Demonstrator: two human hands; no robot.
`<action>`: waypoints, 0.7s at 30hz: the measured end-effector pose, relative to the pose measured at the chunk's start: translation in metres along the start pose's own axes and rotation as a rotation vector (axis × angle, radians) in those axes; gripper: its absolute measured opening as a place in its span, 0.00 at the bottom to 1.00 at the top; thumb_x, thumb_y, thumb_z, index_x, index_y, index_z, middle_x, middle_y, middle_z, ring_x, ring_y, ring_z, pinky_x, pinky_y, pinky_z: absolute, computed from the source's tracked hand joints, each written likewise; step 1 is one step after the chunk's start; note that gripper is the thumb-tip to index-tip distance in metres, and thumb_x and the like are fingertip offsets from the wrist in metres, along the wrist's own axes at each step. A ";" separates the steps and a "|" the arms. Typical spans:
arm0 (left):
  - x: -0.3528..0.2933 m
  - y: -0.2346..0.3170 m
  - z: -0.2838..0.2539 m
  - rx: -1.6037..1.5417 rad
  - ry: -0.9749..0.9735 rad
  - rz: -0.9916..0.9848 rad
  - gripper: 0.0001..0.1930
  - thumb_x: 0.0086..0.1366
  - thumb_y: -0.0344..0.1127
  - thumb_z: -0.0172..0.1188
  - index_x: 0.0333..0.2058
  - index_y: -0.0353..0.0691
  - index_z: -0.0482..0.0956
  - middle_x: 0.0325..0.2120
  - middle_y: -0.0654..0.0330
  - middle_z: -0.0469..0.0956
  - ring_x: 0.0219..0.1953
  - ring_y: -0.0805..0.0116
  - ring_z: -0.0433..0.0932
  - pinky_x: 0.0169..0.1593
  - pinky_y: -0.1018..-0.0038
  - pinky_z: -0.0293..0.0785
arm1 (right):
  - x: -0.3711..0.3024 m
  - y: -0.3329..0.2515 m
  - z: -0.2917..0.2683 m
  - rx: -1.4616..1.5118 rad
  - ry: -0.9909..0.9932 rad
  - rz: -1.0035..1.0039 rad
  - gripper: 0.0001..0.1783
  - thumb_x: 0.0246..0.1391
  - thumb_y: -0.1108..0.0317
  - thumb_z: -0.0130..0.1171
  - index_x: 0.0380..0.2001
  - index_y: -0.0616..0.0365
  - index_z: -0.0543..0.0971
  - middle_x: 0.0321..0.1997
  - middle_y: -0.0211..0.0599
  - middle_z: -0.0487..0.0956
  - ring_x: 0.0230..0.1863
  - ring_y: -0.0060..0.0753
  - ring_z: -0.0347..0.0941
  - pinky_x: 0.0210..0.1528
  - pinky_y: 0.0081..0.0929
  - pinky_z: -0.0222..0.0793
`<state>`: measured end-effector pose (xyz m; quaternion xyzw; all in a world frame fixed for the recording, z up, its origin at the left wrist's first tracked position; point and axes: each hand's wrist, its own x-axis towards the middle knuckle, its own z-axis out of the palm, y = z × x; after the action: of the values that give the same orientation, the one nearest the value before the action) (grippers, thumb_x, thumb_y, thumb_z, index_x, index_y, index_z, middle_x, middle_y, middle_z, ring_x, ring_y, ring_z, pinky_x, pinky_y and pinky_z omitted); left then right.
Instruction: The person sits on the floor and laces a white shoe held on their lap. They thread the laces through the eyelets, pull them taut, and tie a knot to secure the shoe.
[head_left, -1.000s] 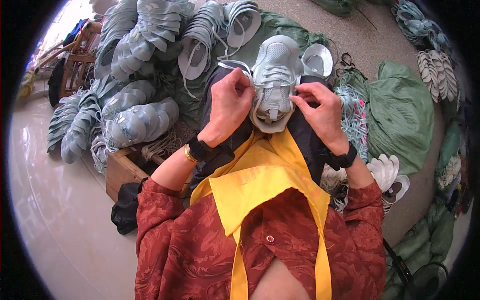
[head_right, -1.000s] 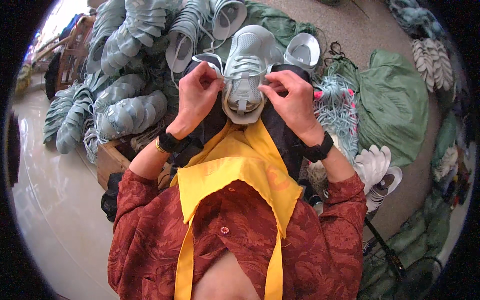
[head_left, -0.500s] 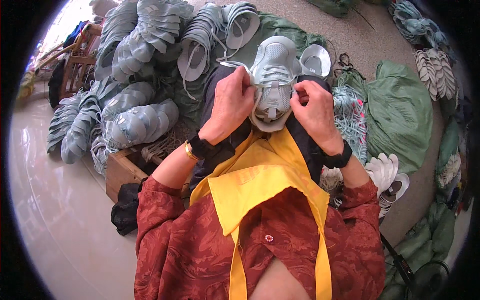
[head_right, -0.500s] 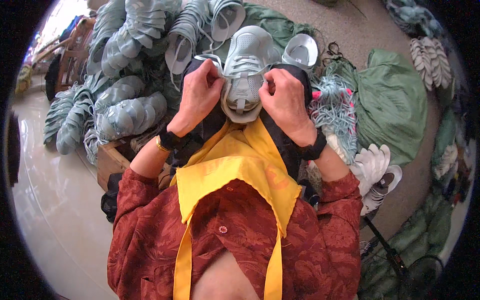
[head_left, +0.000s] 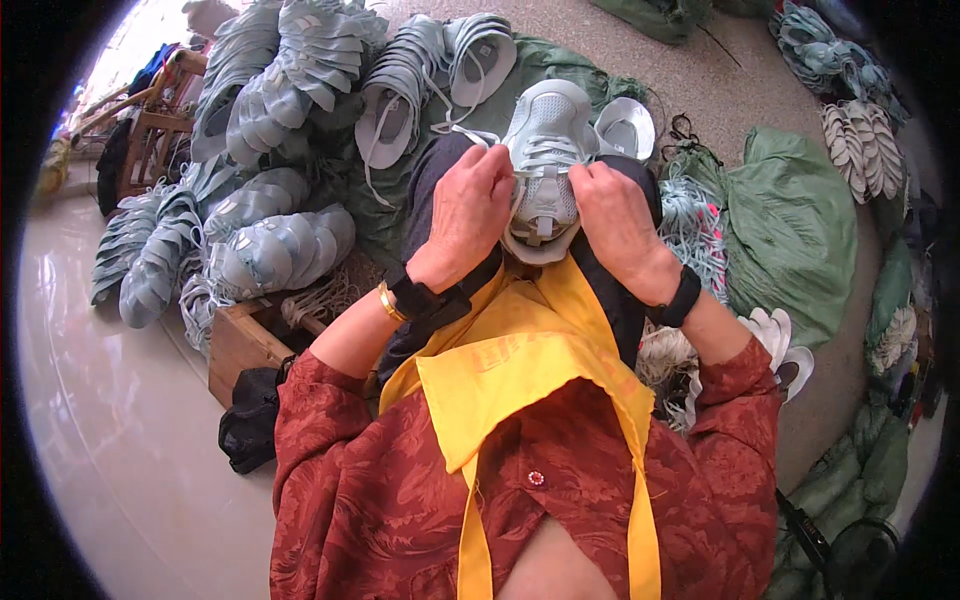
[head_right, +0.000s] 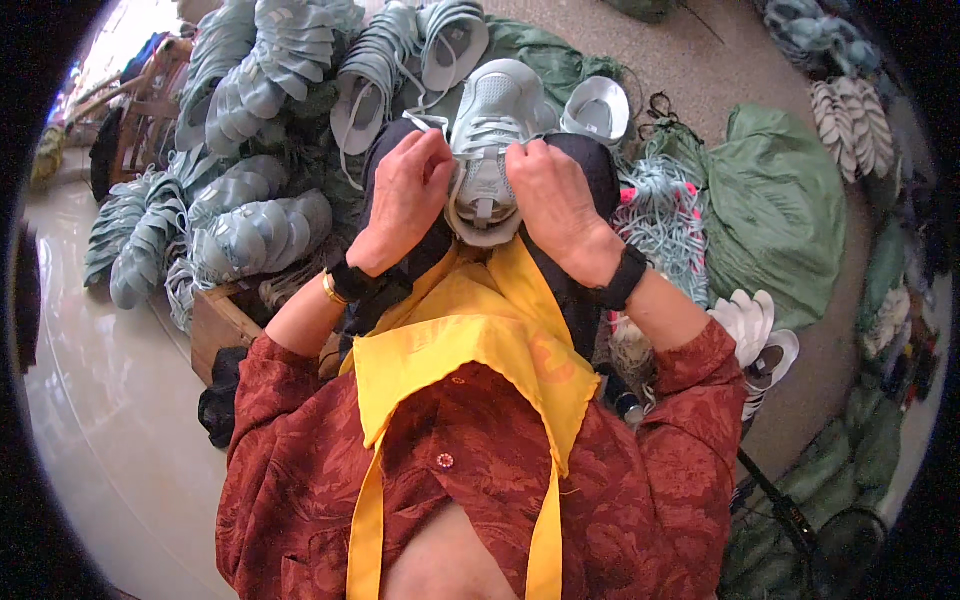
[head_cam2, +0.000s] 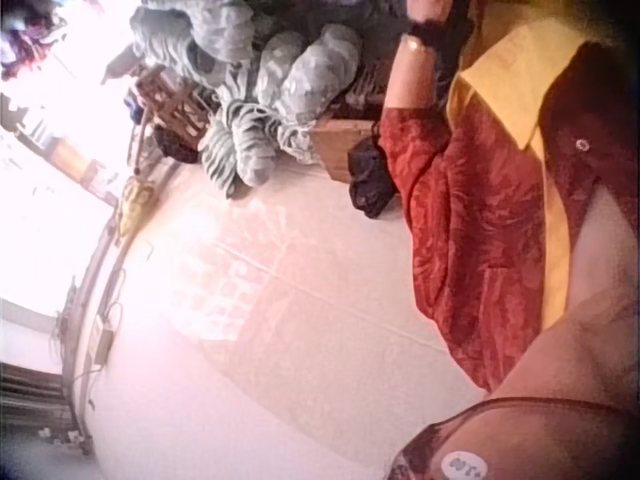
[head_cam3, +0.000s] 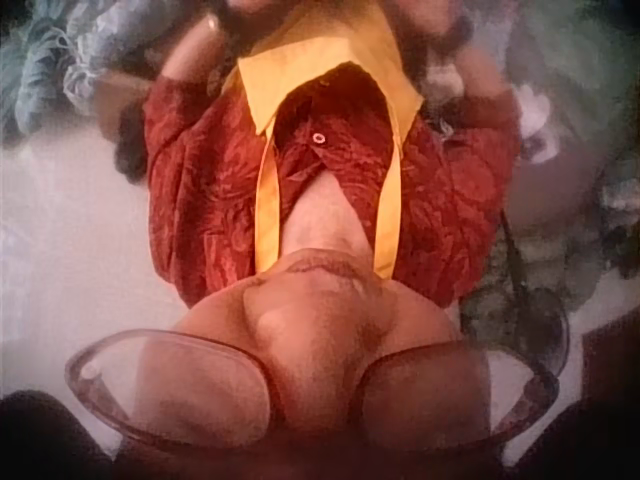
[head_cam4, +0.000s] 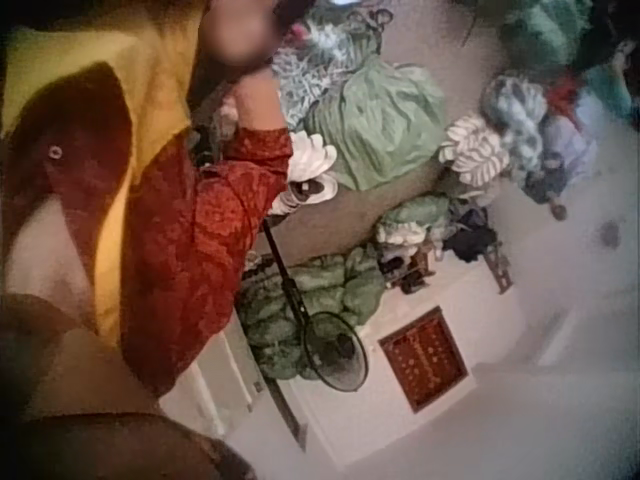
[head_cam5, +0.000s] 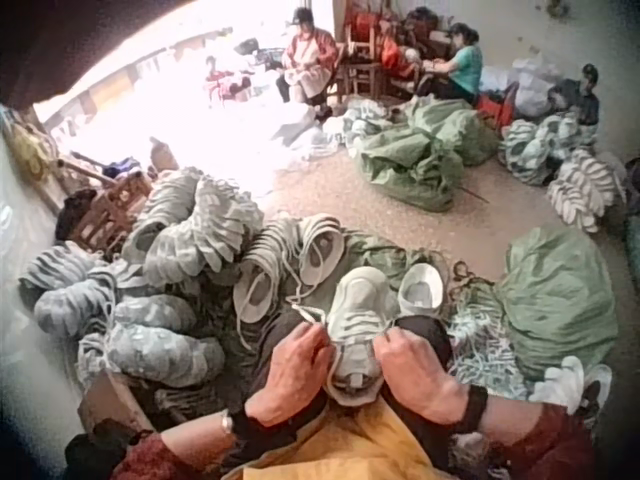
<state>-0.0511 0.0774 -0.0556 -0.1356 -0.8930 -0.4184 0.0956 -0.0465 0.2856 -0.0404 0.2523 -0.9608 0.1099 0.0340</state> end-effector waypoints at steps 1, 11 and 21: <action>-0.001 0.001 0.000 0.017 -0.008 -0.001 0.05 0.60 0.23 0.61 0.33 0.34 0.73 0.27 0.53 0.73 0.26 0.56 0.76 0.32 0.65 0.72 | 0.003 0.000 -0.001 -0.027 -0.019 -0.008 0.10 0.48 0.79 0.60 0.36 0.60 0.76 0.37 0.48 0.79 0.40 0.51 0.80 0.43 0.39 0.79; -0.003 0.007 -0.006 -0.046 -0.080 -0.028 0.09 0.59 0.27 0.64 0.35 0.34 0.72 0.28 0.52 0.74 0.29 0.53 0.77 0.34 0.63 0.74 | -0.003 0.017 0.002 0.130 0.179 -0.148 0.09 0.50 0.79 0.58 0.37 0.61 0.73 0.38 0.43 0.72 0.43 0.47 0.75 0.44 0.39 0.76; -0.008 0.008 0.000 0.131 -0.103 0.069 0.15 0.58 0.29 0.62 0.41 0.32 0.68 0.34 0.44 0.72 0.39 0.41 0.75 0.44 0.54 0.72 | 0.002 0.009 0.006 0.207 0.233 -0.193 0.08 0.52 0.80 0.55 0.36 0.62 0.72 0.40 0.46 0.70 0.45 0.52 0.73 0.46 0.42 0.74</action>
<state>-0.0408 0.0814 -0.0519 -0.1809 -0.9170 -0.3479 0.0725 -0.0525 0.2913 -0.0474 0.3308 -0.9054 0.2327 0.1291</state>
